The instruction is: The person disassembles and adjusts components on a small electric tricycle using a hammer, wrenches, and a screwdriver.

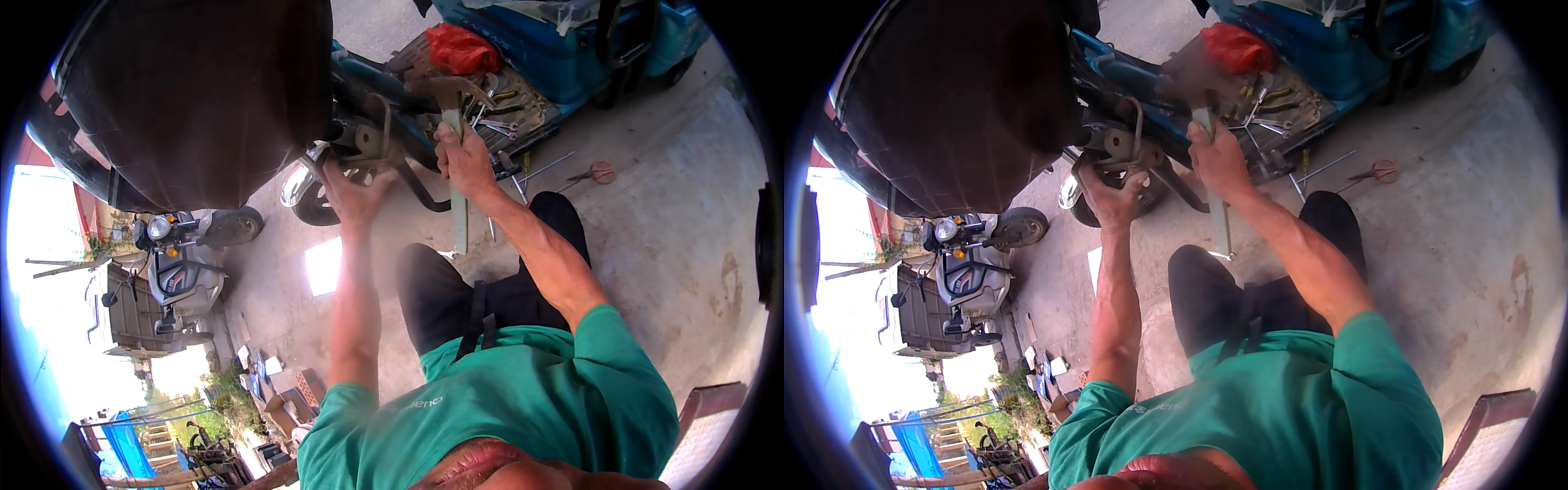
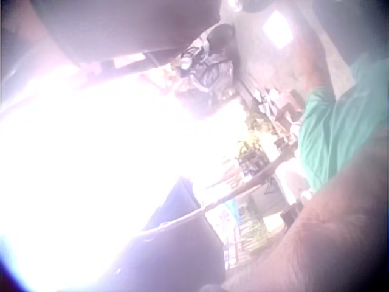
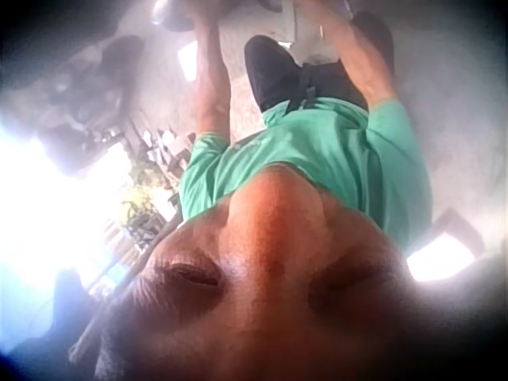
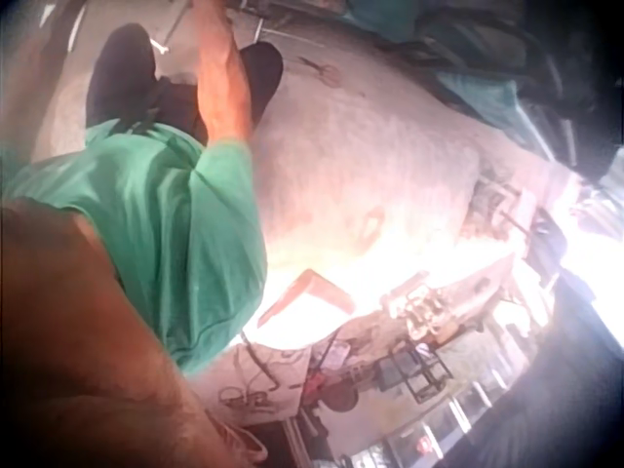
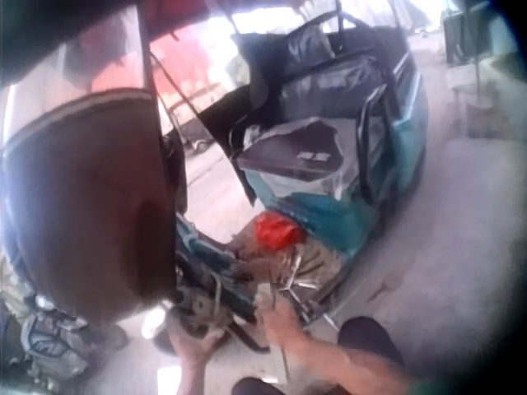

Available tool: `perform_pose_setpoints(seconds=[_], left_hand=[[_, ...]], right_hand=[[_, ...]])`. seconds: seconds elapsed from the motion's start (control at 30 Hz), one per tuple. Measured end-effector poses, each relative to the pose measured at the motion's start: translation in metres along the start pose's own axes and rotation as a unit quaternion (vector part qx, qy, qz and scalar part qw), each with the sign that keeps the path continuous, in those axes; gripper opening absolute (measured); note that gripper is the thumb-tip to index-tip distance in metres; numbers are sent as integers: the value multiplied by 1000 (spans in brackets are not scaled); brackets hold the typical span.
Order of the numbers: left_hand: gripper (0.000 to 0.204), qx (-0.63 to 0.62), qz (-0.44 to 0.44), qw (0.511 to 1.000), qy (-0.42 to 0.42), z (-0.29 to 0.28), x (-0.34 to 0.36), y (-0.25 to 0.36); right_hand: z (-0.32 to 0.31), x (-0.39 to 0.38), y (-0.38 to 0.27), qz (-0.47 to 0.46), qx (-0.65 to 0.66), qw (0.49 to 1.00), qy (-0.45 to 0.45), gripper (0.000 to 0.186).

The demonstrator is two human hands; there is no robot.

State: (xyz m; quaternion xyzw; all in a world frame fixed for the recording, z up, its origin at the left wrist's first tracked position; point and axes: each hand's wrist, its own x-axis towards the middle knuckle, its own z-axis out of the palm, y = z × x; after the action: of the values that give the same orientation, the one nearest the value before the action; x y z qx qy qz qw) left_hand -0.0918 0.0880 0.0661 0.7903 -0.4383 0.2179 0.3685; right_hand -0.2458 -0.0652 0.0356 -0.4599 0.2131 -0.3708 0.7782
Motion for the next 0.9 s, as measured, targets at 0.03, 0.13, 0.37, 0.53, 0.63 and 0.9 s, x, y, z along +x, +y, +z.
perform_pose_setpoints(seconds=[0.03, 0.13, 0.37, 0.53, 0.63, 0.9], left_hand=[[117, -1, 0, 1000, -1, -1, -1, -1], [117, 17, 23, 999, 25, 5, -1, -10], [116, -38, -22, 999, 30, 7, -1, 12], [112, -33, -12, 999, 37, 10, -1, 11], [112, -40, -24, 998, 40, 13, -3, 14], [108, 16, -22, 999, 40, 11, -5, 10]], right_hand=[[0, -2, -2, 8, 30, 999, 7, 30], [5, -4, 5, -65, 100, 992, 50, 38], [0, 12, 3, -39, -79, 996, -25, 36], [12, -4, -2, 12, 75, 997, 15, 30], [10, 1, 2, -4, -14, 1000, -19, 26], [11, -6, -3, 44, 130, 990, 9, 24]])
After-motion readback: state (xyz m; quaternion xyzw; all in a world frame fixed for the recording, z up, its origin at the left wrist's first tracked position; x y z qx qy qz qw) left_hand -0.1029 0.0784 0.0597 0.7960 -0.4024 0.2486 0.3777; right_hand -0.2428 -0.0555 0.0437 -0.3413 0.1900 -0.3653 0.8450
